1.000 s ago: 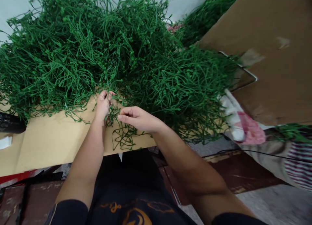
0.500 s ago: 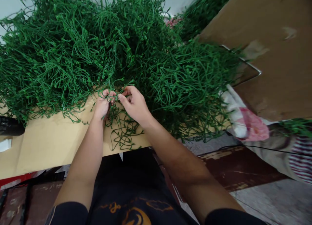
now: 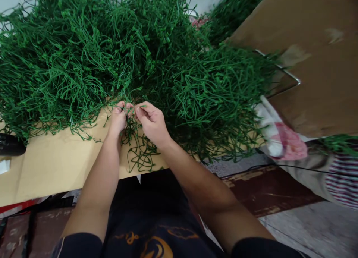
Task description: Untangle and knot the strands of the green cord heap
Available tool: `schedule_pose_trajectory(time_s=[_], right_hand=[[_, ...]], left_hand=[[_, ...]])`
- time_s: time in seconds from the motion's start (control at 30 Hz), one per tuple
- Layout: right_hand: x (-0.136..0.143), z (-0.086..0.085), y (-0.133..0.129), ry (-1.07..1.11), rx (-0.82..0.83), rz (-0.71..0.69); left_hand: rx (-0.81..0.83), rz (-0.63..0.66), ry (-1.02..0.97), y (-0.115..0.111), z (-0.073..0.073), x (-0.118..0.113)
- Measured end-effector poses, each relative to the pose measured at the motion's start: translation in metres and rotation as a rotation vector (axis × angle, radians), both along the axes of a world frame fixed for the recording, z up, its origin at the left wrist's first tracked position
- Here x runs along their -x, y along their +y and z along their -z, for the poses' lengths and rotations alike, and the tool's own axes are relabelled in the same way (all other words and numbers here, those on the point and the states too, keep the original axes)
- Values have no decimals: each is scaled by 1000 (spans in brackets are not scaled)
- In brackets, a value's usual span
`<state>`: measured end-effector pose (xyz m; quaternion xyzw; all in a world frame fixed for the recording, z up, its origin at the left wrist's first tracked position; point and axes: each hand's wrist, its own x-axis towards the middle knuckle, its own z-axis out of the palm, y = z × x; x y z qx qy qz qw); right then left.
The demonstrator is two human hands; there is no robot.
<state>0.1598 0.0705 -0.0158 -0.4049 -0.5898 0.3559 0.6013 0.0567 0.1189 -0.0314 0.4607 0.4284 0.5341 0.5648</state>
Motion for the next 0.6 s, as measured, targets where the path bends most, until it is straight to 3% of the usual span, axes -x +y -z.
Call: schedule_pose_trajectory(time_s=[0.13,0.2,0.33,0.37,0.43,0.5,0.6], right_hand=[[-4,-2,-10,-26,-49,33],[-6,-11,-24,-72,-99,46],[-9,-56,-54,-288,-436,12],[-13,-69,-55,-369,-518,61],[-30,-92,-48,-540,-582,296],[-62,-104,-28,-712,-456,599],[-117,-99,0,-870,-49,761]], left_hand=[[9,4,65,-4,-2,-8],[56,-80,45,-2,-4,-11],[226,-301,-113,3,-9,-8],[250,-292,-135,3,-10,-6],[249,-217,-137,1,-11,-3],[210,-131,-129,-3,-10,1],[180,-32,-113,-8,-9,4]])
